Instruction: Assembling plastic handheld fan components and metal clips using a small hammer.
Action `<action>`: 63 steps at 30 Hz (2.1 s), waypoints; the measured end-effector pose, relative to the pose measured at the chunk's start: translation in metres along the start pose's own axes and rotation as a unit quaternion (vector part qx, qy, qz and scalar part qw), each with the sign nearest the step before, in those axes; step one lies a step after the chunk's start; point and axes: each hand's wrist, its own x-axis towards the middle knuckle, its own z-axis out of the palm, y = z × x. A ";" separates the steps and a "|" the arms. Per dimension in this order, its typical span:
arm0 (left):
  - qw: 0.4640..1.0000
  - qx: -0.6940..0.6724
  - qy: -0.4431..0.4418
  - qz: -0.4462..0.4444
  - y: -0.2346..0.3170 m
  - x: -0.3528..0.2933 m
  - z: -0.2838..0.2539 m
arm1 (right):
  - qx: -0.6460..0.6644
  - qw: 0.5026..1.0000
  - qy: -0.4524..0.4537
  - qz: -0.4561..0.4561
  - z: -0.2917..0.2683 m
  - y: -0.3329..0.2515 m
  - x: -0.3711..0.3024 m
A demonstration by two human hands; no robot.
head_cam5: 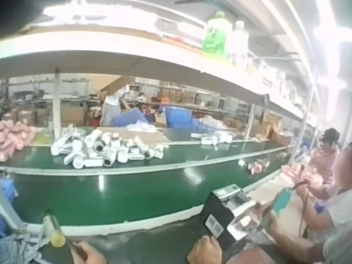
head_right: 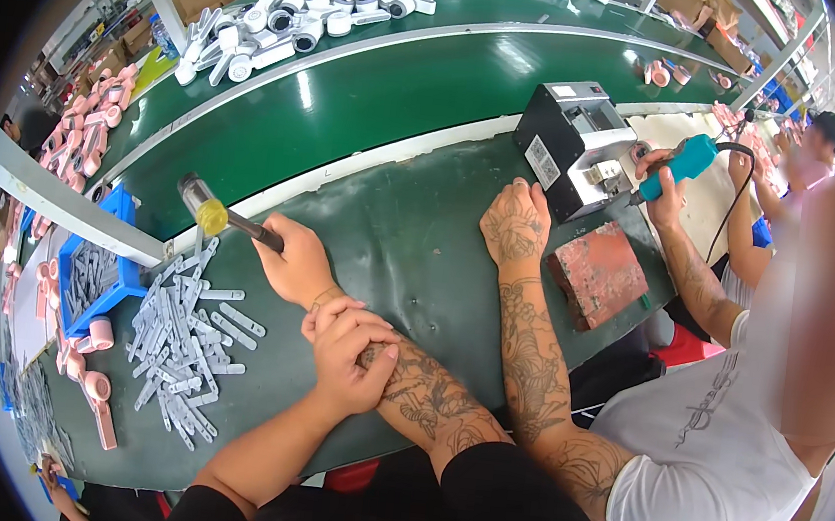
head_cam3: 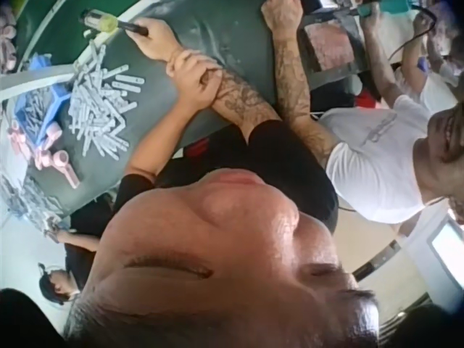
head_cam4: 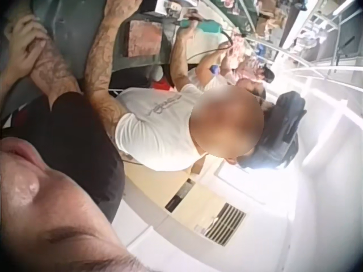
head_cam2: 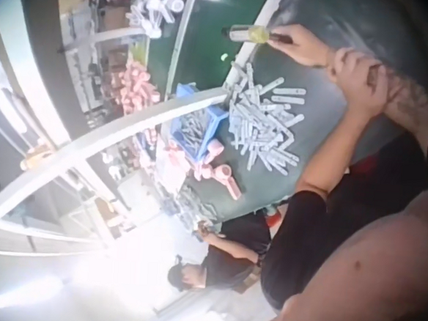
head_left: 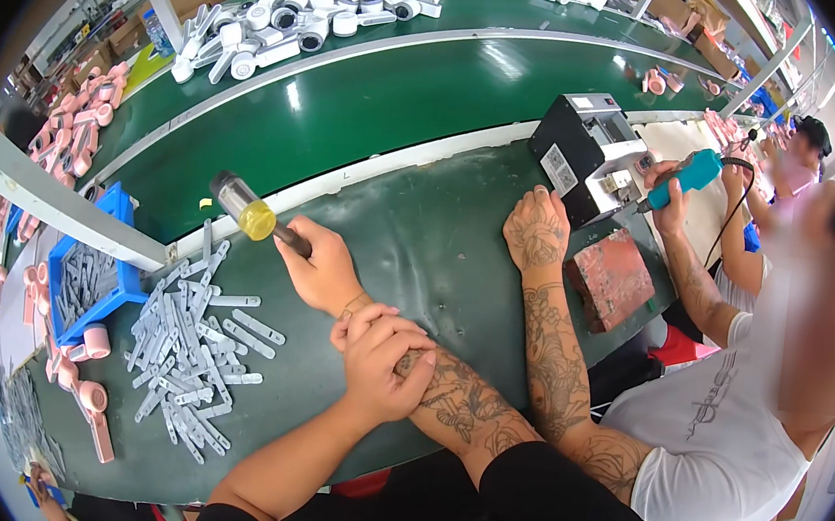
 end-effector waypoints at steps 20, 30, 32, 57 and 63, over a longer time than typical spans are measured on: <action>0.998 -0.010 -0.014 0.057 -0.002 0.002 0.000 | 0.018 0.975 0.217 0.033 -0.016 -0.018 0.002; 0.998 -0.031 -0.045 0.040 -0.003 -0.006 -0.001 | -0.048 0.975 0.193 -0.098 -0.024 -0.015 -0.005; 0.998 -0.031 -0.042 0.034 0.000 -0.006 0.001 | -0.064 0.974 0.157 -0.148 -0.029 -0.011 -0.007; 0.994 0.047 -0.097 0.031 -0.006 0.005 -0.005 | -0.071 0.987 0.114 -0.087 -0.006 0.001 0.008; 0.996 0.062 -0.068 0.012 -0.004 0.002 -0.002 | -0.060 0.988 0.129 -0.066 0.000 -0.005 0.009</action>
